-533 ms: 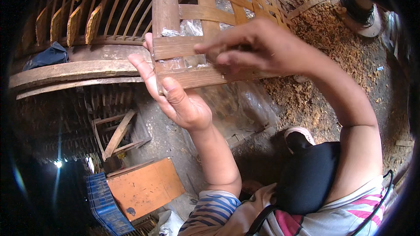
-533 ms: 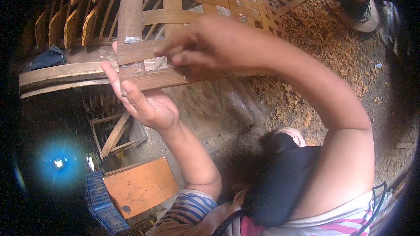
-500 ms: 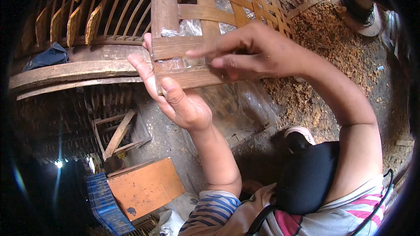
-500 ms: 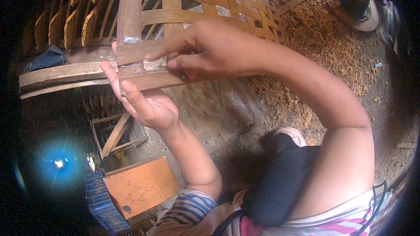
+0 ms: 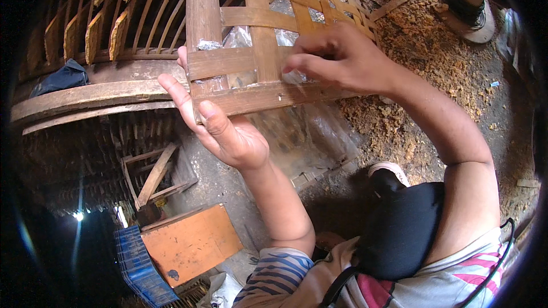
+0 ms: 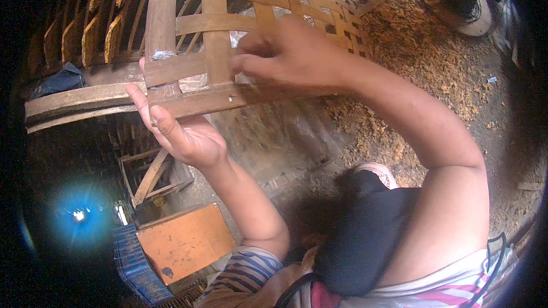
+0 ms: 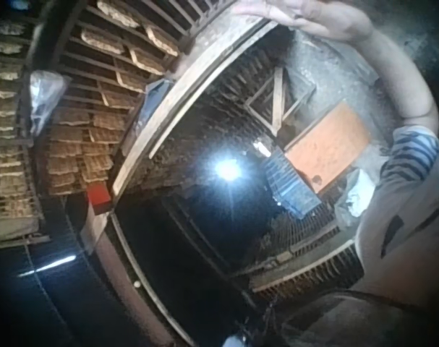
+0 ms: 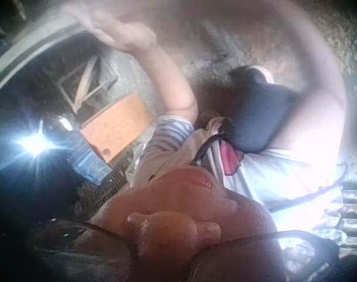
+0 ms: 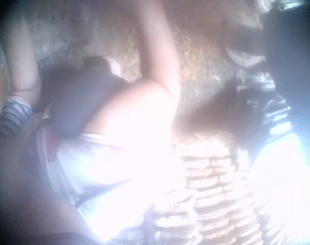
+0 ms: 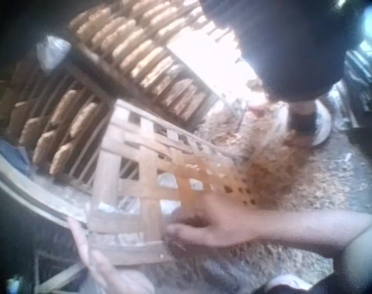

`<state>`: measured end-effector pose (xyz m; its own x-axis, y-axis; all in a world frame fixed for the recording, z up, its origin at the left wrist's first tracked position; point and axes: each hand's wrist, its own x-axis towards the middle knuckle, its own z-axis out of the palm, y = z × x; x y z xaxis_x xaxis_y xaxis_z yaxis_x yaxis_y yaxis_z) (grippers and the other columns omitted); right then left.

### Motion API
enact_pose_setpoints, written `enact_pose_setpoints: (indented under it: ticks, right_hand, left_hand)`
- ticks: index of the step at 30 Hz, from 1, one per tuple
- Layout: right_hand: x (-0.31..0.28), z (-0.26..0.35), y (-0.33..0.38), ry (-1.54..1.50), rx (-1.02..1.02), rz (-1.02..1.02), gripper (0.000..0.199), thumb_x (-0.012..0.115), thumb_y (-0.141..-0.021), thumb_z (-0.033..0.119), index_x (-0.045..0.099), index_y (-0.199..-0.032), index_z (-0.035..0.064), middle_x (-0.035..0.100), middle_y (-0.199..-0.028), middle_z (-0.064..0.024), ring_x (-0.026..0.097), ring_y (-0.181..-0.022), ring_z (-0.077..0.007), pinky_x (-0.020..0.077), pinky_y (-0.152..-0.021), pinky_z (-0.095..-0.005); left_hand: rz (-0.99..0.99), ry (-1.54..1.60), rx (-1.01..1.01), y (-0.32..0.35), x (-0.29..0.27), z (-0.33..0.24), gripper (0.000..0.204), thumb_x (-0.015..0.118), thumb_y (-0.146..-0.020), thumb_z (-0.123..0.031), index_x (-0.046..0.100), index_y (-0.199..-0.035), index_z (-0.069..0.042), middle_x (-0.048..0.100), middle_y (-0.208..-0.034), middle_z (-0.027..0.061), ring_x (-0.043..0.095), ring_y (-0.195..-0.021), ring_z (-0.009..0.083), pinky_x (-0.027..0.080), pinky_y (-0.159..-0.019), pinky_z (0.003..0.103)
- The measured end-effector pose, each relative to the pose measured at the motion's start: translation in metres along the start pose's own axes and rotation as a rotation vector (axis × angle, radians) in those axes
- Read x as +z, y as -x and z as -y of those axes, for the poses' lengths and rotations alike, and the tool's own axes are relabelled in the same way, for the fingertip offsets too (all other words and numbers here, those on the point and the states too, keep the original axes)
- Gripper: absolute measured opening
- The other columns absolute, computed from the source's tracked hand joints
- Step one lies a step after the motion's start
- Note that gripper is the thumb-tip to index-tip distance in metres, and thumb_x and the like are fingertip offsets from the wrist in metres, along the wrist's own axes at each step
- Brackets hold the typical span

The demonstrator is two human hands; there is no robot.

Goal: The person assembles a wooden lattice by hand, aligning and fitting slats together. They handle a plastic sheet and place it over the lattice, then continue adjusting the wooden pieces.

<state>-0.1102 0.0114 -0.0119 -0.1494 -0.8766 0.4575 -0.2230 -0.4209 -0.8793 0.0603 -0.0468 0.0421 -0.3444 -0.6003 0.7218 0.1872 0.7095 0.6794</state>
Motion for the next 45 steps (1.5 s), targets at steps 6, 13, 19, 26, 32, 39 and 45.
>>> enact_pose_setpoints:
  ticks: [6,13,19,26,32,39,45]
  right_hand:
    - [0.011,0.022,-0.007,0.127,0.392,0.089,0.035,0.069,-0.092,0.034,0.074,-0.075,0.0039,0.052,-0.045,0.0017,0.049,-0.045,-0.0056,0.0385,-0.049,-0.0229]
    - [0.011,0.005,0.002,-0.329,0.419,0.145,0.03,0.07,-0.091,0.029,0.07,-0.075,0.0029,0.056,-0.052,0.0025,0.047,-0.049,-0.0041,0.0358,-0.048,-0.024]
    - [0.005,-0.029,0.009,-0.078,0.122,0.135,0.028,0.069,-0.091,0.029,0.07,-0.081,0.0025,0.06,-0.058,-0.0035,0.054,-0.051,-0.0133,0.0425,-0.053,-0.0302]
    - [-0.047,-0.062,0.012,0.942,0.333,0.138,0.019,0.064,-0.092,0.021,0.071,-0.086,0.005,0.068,-0.078,-0.0121,0.068,-0.068,-0.0286,0.0522,-0.064,-0.0393]
    - [-0.056,-0.039,0.018,0.18,0.251,0.193,0.016,0.066,-0.09,0.012,0.073,-0.104,0.0072,0.07,-0.08,-0.0047,0.067,-0.069,-0.0147,0.0539,-0.065,-0.0302]
    - [0.002,-0.053,0.023,-0.312,0.188,0.366,0.028,0.057,-0.092,0.008,0.071,-0.116,0.0062,0.069,-0.081,-0.0039,0.064,-0.071,-0.011,0.0518,-0.07,-0.0282]
    - [0.011,-0.066,0.03,-0.424,0.097,0.283,0.028,0.06,-0.09,0.009,0.072,-0.115,0.0068,0.07,-0.079,-0.0036,0.065,-0.074,-0.0105,0.0517,-0.074,-0.0252]
  left_hand:
    - [0.013,-0.008,0.013,-0.001,0.008,-0.006,0.07,0.036,-0.103,-0.028,0.002,-0.153,0.007,0.022,-0.156,0.0305,0.029,-0.144,0.0386,0.024,-0.119,0.049]
    - [-0.015,-0.025,0.02,0.003,0.011,-0.007,0.069,0.035,-0.103,-0.028,0.003,-0.153,0.008,0.023,-0.156,0.0308,0.03,-0.143,0.0395,0.024,-0.119,0.05]
    - [-0.026,-0.084,0.038,0.004,0.003,-0.005,0.069,0.034,-0.103,-0.027,0.004,-0.152,0.009,0.024,-0.155,0.0315,0.031,-0.143,0.0395,0.026,-0.119,0.049]
    - [-0.072,-0.099,0.032,0.008,-0.005,-0.002,0.071,0.036,-0.102,-0.03,0.004,-0.152,0.01,0.025,-0.154,0.0321,0.032,-0.142,0.0397,0.031,-0.117,0.05]
    - [-0.143,-0.122,0.008,0.011,-0.009,-0.001,0.075,0.037,-0.101,-0.034,0.004,-0.151,0.011,0.028,-0.153,0.0307,0.035,-0.14,0.0398,0.033,-0.116,0.05]
    - [-0.142,-0.17,0.0,0.011,-0.007,0.008,0.08,0.039,-0.1,-0.038,0.002,-0.15,0.012,0.03,-0.152,0.031,0.037,-0.139,0.0418,0.033,-0.115,0.052]
    - [-0.165,-0.172,0.015,0.01,-0.007,0.009,0.075,0.038,-0.101,-0.038,0.008,-0.151,0.009,0.032,-0.15,0.0304,0.037,-0.138,0.0419,0.033,-0.115,0.053]
